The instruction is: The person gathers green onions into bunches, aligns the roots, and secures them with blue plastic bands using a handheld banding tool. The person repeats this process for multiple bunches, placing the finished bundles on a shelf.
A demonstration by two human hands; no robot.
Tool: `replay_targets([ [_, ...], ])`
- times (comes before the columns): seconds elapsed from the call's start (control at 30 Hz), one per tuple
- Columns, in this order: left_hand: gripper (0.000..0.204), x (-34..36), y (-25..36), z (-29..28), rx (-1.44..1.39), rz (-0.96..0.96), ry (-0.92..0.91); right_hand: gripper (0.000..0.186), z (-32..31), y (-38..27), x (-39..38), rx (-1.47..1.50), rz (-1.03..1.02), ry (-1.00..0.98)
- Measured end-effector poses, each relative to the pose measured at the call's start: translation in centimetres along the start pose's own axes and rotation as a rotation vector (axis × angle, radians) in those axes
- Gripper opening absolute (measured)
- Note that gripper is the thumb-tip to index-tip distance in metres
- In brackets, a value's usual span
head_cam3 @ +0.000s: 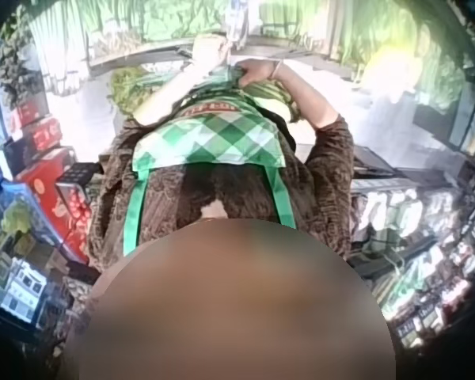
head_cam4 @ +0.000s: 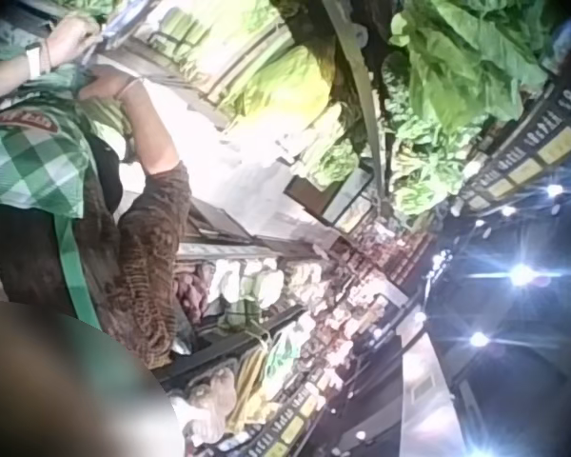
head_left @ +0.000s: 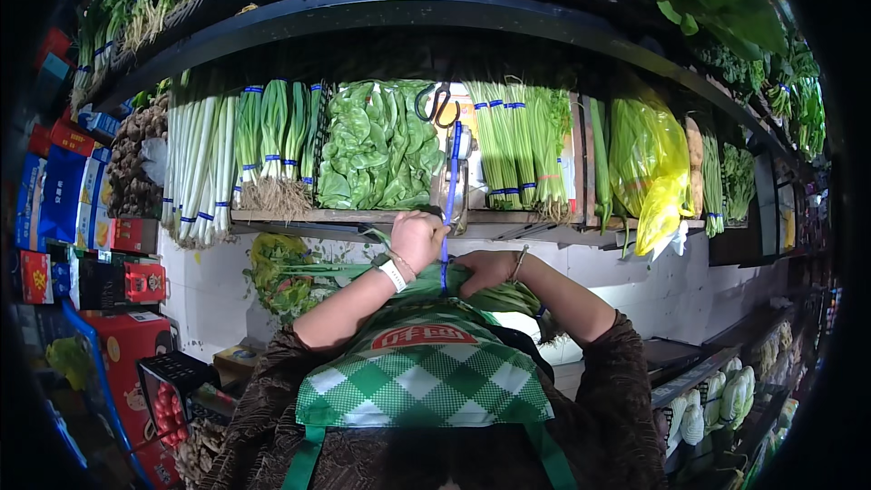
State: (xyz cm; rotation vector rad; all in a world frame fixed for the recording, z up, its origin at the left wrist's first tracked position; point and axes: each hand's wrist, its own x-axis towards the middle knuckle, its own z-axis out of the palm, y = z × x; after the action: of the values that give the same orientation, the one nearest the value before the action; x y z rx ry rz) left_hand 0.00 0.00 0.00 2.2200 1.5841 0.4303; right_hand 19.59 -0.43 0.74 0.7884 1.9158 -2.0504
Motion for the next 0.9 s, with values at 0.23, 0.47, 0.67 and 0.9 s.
replay_targets([
  [0.23, 0.022, 0.7, -0.7, 3.1, -1.114, -0.461, -0.210, 0.049, 0.0, 0.1, -0.4, 0.021, 0.018, -0.004],
  [0.47, 0.029, 0.5, -0.4, 1.5, -0.421, -0.457, -0.150, 0.056, -0.2, 0.5, 0.3, -0.174, 0.067, -0.001],
  [0.67, 0.032, 0.1, -0.1, 1.4, -0.048, -0.026, 0.097, 0.038, 0.0, 0.2, 0.0, -0.076, -0.053, 0.099],
  [0.9, 0.027, 0.0, -1.9, 2.4, -0.102, 0.140, 0.192, 0.043, -0.4, 1.0, 1.0, -0.135, -0.023, 0.047],
])
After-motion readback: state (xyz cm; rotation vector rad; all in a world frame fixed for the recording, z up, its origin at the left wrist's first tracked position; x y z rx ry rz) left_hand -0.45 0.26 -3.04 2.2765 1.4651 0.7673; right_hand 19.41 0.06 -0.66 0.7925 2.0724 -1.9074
